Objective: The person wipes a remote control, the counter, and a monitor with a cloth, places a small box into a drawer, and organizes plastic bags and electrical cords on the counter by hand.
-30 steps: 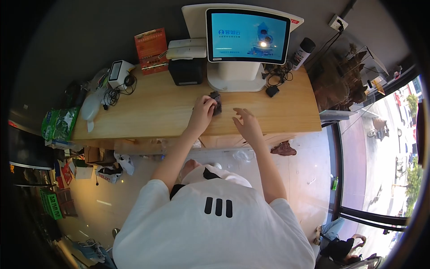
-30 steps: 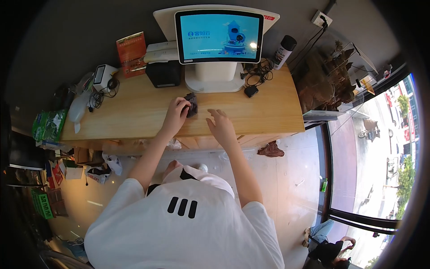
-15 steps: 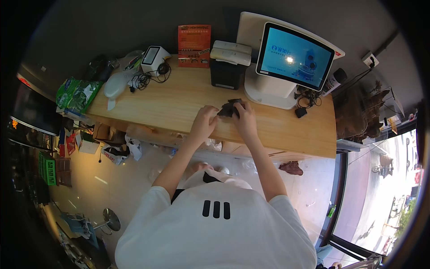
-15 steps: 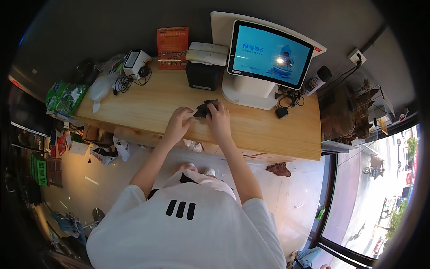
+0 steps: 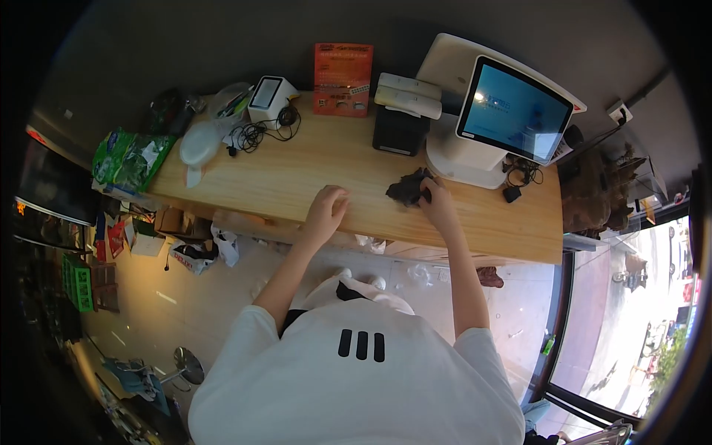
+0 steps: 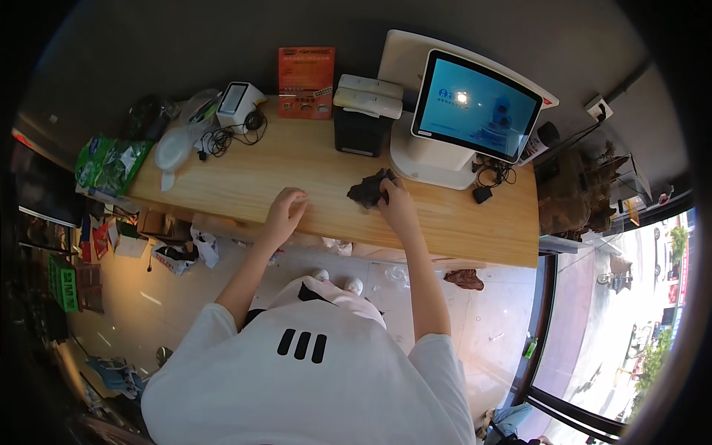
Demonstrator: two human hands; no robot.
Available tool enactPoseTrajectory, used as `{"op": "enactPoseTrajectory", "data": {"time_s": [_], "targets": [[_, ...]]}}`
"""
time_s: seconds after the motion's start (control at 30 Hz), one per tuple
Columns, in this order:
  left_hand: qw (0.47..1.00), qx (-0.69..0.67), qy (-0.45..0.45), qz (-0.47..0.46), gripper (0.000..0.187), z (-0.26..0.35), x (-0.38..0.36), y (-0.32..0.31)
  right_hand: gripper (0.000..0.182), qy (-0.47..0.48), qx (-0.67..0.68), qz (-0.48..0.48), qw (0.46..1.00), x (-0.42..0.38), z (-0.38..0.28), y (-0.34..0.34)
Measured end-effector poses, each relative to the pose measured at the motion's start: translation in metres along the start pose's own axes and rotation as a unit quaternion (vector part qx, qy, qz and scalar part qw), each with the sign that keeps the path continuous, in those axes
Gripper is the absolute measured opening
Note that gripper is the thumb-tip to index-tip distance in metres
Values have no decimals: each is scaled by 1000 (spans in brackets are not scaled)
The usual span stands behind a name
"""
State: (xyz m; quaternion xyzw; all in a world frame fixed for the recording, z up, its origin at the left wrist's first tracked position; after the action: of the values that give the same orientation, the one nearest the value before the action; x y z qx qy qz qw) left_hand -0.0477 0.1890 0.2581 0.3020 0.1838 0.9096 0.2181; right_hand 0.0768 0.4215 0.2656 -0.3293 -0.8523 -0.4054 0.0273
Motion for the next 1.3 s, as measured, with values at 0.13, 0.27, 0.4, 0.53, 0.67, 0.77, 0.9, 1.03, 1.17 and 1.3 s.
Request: {"op": "enactPoseTrajectory", "data": {"time_s": [0.13,0.27,0.4,0.53,0.67,0.77,0.9,1.03,1.17,1.3], "targets": [[1000,18,9,9,15,-12,-13,21,21,-24,69,44,996,22,-40,-33],[998,45,10,50,14,-18,-21,54,23,123,50,25,991,30,-133,-109],[993,68,49,87,13,-40,-32,86,32,254,-32,-37,966,11,-174,-188],[991,64,88,80,13,-51,-35,97,24,225,-72,-42,971,-4,-145,-163],[995,29,81,45,14,-49,-26,86,19,-28,-115,90,989,-49,-41,-30],[998,8,53,16,14,-42,-22,68,20,-118,-188,105,969,-65,2,16],[998,-20,45,-25,15,-32,-17,31,24,13,-91,164,982,-38,-70,-2],[997,-52,9,-59,14,1,-13,-3,19,126,-155,79,977,-28,-71,-87],[995,-58,18,-76,14,14,-11,-34,14,27,-113,129,985,-51,-16,-38],[996,-46,-4,-81,14,33,-11,-70,11,-137,-179,228,947,-137,88,112]]}}
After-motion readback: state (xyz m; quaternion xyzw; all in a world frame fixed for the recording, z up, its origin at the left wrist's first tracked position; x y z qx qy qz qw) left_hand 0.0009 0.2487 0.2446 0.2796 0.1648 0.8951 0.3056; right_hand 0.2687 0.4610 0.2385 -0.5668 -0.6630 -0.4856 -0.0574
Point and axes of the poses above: each hand's wrist, its own x-axis towards the middle knuckle, its own y-axis out of the back of the hand, z = x × y, the point moved 8 cm from there along x, towards the middle knuckle, and after that the axes turned 11 degrees about z, right-handed, at the moved point
